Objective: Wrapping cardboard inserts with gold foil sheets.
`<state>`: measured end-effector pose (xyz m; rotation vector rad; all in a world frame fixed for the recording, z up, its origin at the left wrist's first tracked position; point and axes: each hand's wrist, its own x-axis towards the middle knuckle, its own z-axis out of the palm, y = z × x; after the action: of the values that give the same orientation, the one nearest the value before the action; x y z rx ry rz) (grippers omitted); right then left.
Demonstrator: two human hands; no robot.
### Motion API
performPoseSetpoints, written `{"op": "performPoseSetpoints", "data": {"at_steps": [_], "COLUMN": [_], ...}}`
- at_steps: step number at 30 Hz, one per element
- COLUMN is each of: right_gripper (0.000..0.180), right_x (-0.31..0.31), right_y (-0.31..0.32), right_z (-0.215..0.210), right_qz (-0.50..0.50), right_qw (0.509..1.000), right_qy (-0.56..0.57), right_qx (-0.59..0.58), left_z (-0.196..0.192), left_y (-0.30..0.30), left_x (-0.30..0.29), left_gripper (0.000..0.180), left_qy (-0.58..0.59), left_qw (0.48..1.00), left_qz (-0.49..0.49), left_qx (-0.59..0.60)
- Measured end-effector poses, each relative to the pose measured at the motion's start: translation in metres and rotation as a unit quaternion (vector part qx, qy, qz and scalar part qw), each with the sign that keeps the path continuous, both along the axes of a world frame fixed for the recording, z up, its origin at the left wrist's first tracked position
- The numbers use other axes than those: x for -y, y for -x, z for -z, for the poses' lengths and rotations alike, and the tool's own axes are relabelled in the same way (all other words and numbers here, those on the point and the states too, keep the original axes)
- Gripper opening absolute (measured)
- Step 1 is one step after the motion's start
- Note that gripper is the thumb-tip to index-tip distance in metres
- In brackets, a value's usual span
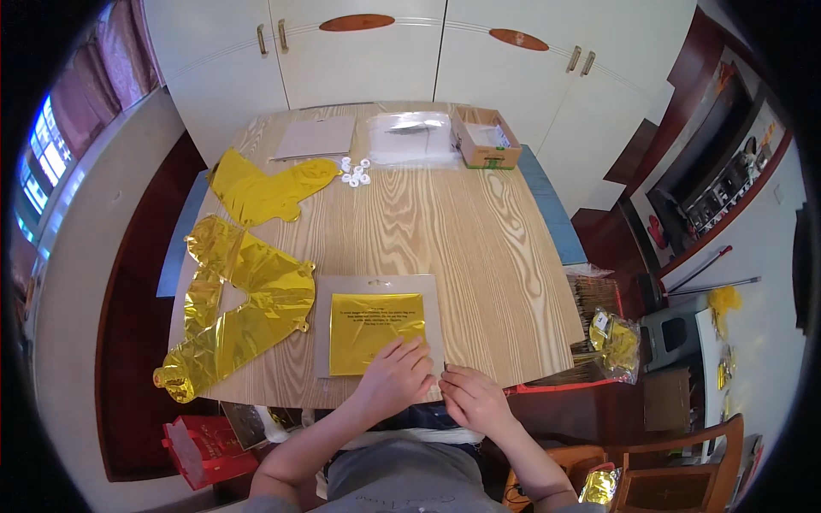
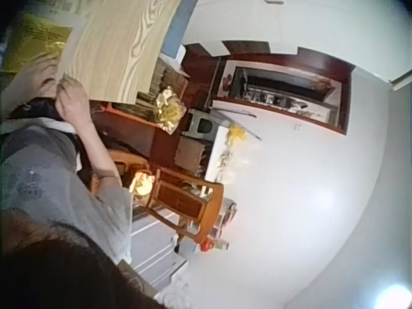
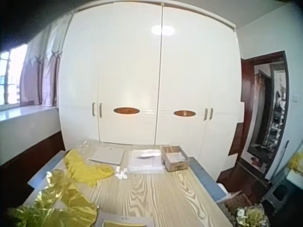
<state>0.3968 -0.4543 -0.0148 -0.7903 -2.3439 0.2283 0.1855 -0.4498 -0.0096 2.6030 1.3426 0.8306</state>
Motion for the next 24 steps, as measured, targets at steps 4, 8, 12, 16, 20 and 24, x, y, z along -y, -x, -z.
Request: {"op": "performPoseSetpoints", "data": {"at_steps": [4, 8, 12, 16, 20, 24], "right_gripper": [0.023, 0.022, 0.021, 0.019, 0.018, 0.018], "right_x": [0.000, -0.001, -0.002, -0.002, -0.002, -0.005], "right_y": [0.000, 0.000, 0.000, 0.000, 0.000, 0.000], "right_z": [0.000, -0.001, -0.002, -0.001, 0.001, 0.000], "right_qz": [0.000, -0.003, -0.005, -0.003, 0.003, 0.011], "right_qw": [1.000, 1.000, 1.000, 1.000, 1.000, 1.000], "right_qy": [-0.002, -0.005, -0.009, -0.009, -0.014, -0.020], "right_qx": [-0.003, -0.007, -0.010, -0.010, -0.013, -0.003], "left_z": [0.001, -0.002, -0.005, -0.009, -0.010, -0.007], "left_y": [-0.001, -0.003, -0.004, -0.006, -0.006, -0.003], "left_x": [-0.002, -0.005, -0.006, -0.008, -0.010, -0.008], "left_gripper": [0.026, 0.024, 0.028, 0.029, 0.026, 0.026], "left_qy": [-0.009, 0.001, 0.010, -0.007, -0.011, -0.036], "left_qw": [1.000, 1.000, 1.000, 1.000, 1.000, 0.999], "left_qz": [0.004, -0.002, -0.003, -0.001, 0.004, 0.003], "left_qx": [0.011, 0.028, 0.020, 0.005, 0.002, -0.007]}}
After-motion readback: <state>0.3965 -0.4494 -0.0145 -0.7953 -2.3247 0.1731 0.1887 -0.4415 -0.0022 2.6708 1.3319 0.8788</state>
